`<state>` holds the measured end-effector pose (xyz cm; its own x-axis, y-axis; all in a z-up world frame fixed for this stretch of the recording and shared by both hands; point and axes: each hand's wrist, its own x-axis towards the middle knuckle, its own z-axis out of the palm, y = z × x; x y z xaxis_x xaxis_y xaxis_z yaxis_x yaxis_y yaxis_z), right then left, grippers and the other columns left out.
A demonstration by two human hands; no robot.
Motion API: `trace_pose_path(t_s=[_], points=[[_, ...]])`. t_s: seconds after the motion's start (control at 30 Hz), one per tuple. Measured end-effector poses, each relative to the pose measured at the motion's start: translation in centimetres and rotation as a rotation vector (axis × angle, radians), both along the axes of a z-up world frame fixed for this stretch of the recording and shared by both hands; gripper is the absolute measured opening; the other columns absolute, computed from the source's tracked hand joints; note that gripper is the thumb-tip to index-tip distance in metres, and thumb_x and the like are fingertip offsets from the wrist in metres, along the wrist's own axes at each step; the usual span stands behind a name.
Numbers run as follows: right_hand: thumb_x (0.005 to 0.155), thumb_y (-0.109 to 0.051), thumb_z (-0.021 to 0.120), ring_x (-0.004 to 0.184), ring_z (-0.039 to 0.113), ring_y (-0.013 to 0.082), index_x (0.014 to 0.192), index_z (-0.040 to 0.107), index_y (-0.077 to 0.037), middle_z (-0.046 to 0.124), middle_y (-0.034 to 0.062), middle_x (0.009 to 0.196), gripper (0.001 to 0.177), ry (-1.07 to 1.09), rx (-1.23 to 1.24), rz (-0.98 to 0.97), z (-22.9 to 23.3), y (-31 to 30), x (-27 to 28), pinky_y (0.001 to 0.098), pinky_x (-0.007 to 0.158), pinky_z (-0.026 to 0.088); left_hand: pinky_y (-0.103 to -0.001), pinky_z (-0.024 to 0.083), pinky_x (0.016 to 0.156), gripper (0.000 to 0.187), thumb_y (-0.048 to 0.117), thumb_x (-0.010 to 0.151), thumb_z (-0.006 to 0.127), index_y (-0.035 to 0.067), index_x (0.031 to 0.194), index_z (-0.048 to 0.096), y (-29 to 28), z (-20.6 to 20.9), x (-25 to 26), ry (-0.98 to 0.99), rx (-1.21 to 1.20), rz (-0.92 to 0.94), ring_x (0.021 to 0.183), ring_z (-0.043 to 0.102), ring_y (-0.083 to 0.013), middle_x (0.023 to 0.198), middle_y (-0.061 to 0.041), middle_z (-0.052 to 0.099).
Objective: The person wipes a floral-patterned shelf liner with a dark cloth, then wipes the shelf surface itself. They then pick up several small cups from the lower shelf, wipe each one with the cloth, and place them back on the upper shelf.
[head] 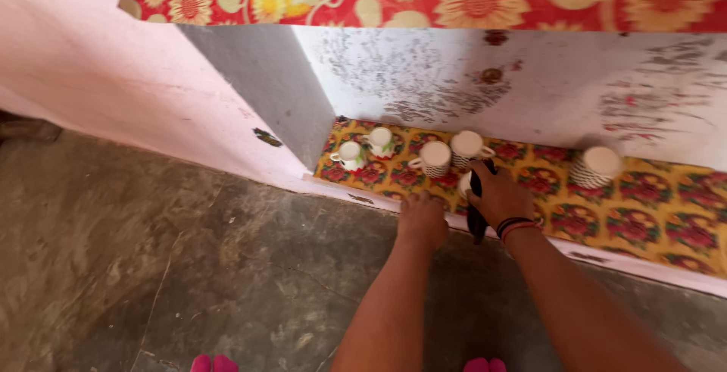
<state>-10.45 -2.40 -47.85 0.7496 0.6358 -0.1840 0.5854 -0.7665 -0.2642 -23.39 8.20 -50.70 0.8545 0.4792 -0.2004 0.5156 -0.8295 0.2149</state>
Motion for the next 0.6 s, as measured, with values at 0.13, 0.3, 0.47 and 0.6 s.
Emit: trace_pose_path(t_s=[0.13, 0.3, 0.47, 0.6], points=[[0.088, -0.043, 0.071, 0.102, 0.068, 0.041, 0.141, 0.051, -0.03, 0.069, 0.02, 0.111, 0.059, -0.003, 0.293, -0.034, 2.8, -5.6, -1.0, 0.0535, 0.083, 0.056, -0.054, 0.047, 0.1, 0.036, 0.033, 0.1, 0.056, 0.004, 0.116, 0.07, -1.8, -0.9, 2.4, -0.23, -0.182, 0.302, 0.12, 0.059, -0.0403, 0.124, -0.018, 0.064], [0.08, -0.035, 0.078, 0.103, 0.072, 0.0337, 0.136, 0.056, -0.027, 0.072, 0.0131, 0.113, 0.06, 0.16, 0.554, 0.014, 12.2, -15.1, -4.0, 0.0473, 0.085, 0.058, -0.056, 0.051, 0.091, 0.059, 0.048, 0.107, 0.054, -0.008, 0.11, 0.072, -7.9, 3.6, 7.4, -0.475, -0.66, 0.392, 0.102, 0.065, -0.044, 0.108, -0.027, 0.069], [0.081, -0.034, 0.08, 0.108, 0.069, 0.0296, 0.136, 0.057, -0.029, 0.07, 0.0084, 0.118, 0.06, 0.141, 0.497, 0.036, 22.6, -25.9, -9.0, 0.0424, 0.091, 0.056, -0.05, 0.057, 0.079, 0.049, 0.044, 0.1, 0.059, 0.0, 0.118, 0.07, -19.1, 14.3, 6.2, -0.287, -1.235, 0.654, 0.087, 0.072, -0.0316, 0.101, -0.017, 0.074], [0.083, -0.034, 0.079, 0.111, 0.069, 0.027, 0.138, 0.056, -0.032, 0.073, 0.0062, 0.117, 0.06, 0.079, 0.425, 0.067, 29.1, -33.9, -13.5, 0.04, 0.094, 0.055, -0.048, 0.05, 0.073, 0.049, 0.052, 0.101, 0.054, 0.013, 0.129, 0.063, -27.3, 22.5, 0.1, -0.099, -1.426, 0.761, 0.086, 0.062, -0.0264, 0.105, -0.008, 0.065]])
